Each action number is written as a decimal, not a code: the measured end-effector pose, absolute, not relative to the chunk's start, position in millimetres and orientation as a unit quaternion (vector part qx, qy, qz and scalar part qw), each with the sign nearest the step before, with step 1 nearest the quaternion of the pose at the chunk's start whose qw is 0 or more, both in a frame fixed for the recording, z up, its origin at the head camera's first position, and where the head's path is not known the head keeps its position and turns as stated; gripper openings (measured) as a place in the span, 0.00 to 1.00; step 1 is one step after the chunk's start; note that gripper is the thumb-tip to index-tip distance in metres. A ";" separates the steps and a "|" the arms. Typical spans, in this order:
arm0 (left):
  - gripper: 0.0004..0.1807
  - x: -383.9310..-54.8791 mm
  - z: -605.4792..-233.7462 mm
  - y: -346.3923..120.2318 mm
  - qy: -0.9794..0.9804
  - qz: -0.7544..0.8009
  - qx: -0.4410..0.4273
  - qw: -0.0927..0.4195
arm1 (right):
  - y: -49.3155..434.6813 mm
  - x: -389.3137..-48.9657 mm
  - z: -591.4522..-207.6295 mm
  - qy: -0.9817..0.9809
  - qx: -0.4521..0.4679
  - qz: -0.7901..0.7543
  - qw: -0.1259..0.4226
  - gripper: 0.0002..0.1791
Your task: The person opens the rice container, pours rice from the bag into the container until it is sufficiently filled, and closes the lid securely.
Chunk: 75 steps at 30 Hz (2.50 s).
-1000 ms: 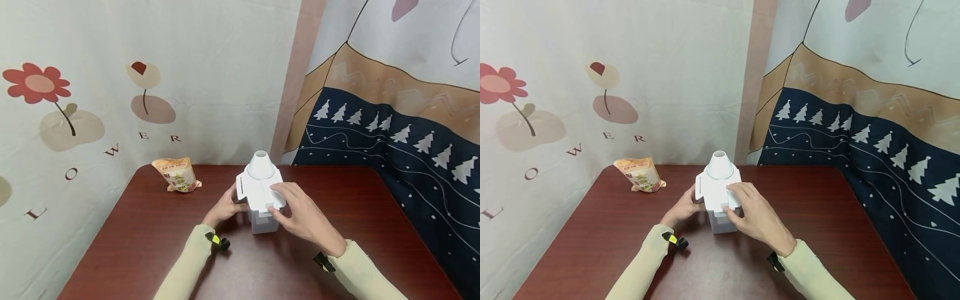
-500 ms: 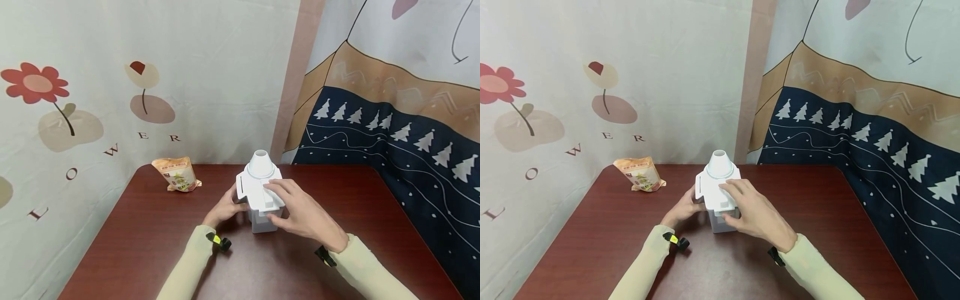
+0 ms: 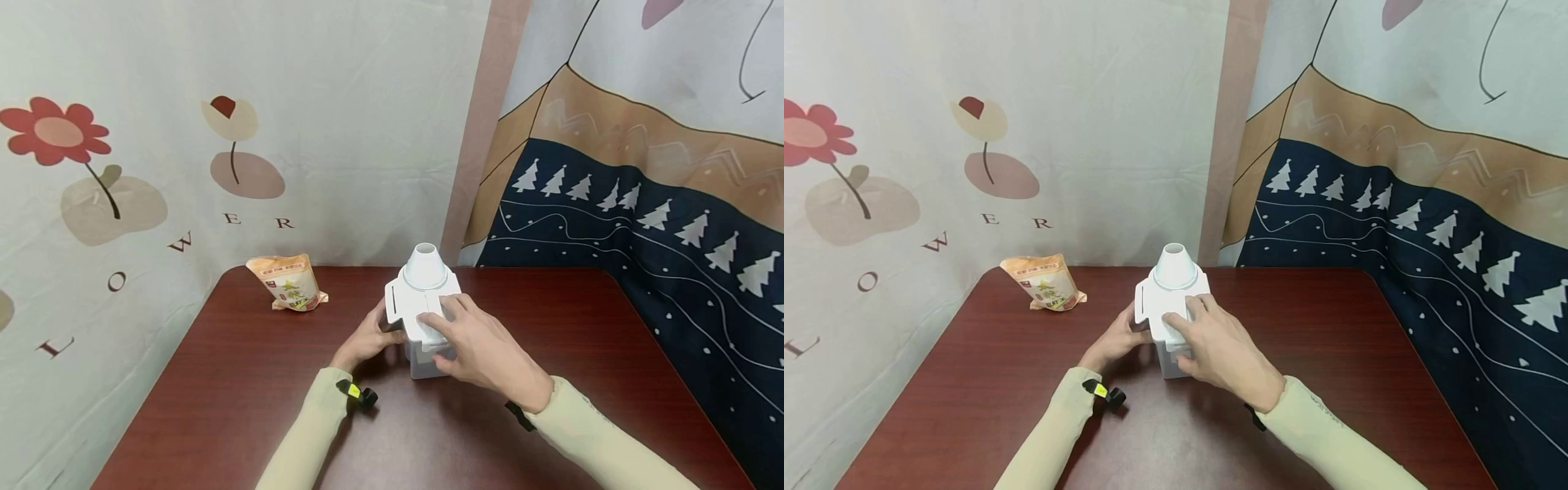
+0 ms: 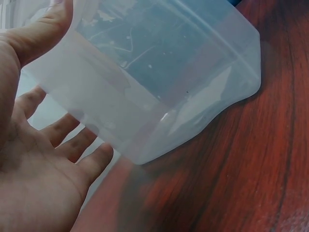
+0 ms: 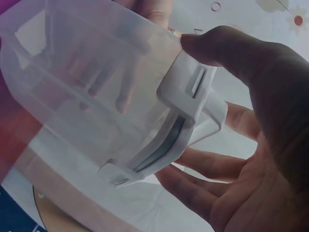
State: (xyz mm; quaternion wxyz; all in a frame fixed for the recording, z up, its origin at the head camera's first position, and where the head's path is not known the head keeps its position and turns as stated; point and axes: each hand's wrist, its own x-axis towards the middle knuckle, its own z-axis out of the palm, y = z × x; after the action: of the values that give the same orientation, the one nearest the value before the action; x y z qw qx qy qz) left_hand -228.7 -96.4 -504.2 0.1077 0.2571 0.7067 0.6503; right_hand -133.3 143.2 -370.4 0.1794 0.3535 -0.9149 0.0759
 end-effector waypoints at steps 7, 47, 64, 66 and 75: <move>0.56 -228.5 -504.2 -95.9 0.700 0.657 0.259 0.107 | 138.8 -133.5 -373.0 -0.910 0.355 0.041 0.212 0.35; 0.56 -228.7 -507.3 -96.2 0.767 0.601 0.210 0.073 | 128.4 -132.6 -374.2 -0.897 0.381 0.014 0.224 0.28; 0.56 -228.3 -507.2 -100.5 0.707 0.666 0.221 0.093 | 145.6 -133.9 -363.1 -0.920 0.348 0.120 0.134 0.36; 0.56 -227.9 -506.8 -101.8 0.704 0.670 0.214 0.096 | 148.2 -136.8 -363.4 -0.922 0.338 0.142 0.127 0.34; 0.58 -219.2 -501.5 -105.5 0.691 0.682 0.218 0.099 | 165.0 -152.2 -362.0 -0.916 0.319 0.231 0.076 0.27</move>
State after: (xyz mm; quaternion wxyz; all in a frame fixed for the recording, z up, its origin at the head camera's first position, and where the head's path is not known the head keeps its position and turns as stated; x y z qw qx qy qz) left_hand -219.2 -105.5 -501.5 0.0992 0.2178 0.6911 0.6820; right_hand -152.2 165.0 -362.0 0.0763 0.3189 -0.9160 0.2310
